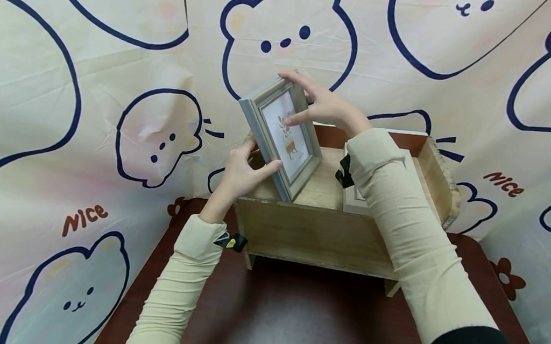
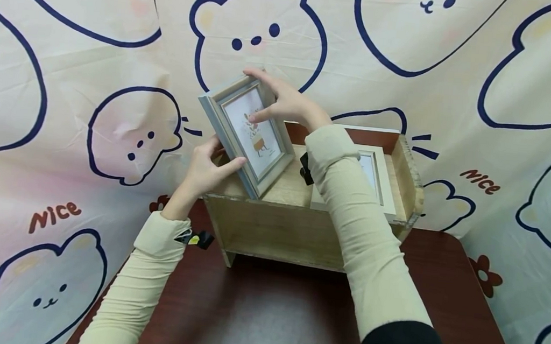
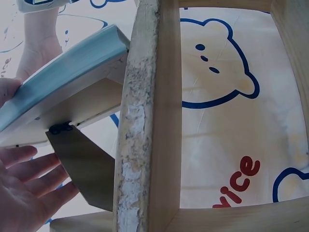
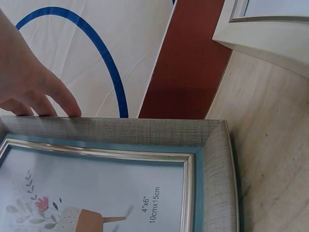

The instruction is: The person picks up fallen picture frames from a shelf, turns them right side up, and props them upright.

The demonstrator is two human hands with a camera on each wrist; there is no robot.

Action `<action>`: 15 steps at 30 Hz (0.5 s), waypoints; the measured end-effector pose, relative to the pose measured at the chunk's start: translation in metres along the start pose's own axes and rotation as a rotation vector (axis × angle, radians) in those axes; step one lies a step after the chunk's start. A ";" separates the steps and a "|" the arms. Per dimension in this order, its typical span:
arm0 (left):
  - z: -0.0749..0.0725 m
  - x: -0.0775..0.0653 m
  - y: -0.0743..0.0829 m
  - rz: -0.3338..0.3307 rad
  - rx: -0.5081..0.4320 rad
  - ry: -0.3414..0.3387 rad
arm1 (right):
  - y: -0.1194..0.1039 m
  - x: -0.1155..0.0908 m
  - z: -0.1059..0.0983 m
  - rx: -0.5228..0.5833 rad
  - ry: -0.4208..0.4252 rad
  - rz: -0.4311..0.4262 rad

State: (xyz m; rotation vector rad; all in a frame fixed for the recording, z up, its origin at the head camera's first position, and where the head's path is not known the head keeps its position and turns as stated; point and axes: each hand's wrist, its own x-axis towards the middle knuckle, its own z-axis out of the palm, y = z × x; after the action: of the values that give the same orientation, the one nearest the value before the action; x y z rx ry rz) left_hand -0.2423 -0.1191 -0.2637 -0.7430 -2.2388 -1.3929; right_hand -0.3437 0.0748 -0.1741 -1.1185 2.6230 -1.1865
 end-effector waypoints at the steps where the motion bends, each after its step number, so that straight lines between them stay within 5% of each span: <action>1: 0.000 0.001 -0.006 0.005 -0.006 -0.004 | 0.000 0.000 0.000 0.004 -0.001 0.006; 8: -0.004 0.008 -0.030 0.051 -0.070 -0.071 | 0.001 -0.004 -0.005 0.015 -0.022 0.008; 15: -0.011 0.006 -0.012 0.047 -0.099 -0.115 | 0.004 -0.012 -0.013 -0.046 -0.022 0.006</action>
State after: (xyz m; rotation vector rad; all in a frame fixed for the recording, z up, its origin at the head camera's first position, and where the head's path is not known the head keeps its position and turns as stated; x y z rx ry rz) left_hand -0.2537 -0.1321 -0.2643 -0.9244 -2.2355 -1.4817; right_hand -0.3412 0.0924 -0.1699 -1.1242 2.6479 -1.1114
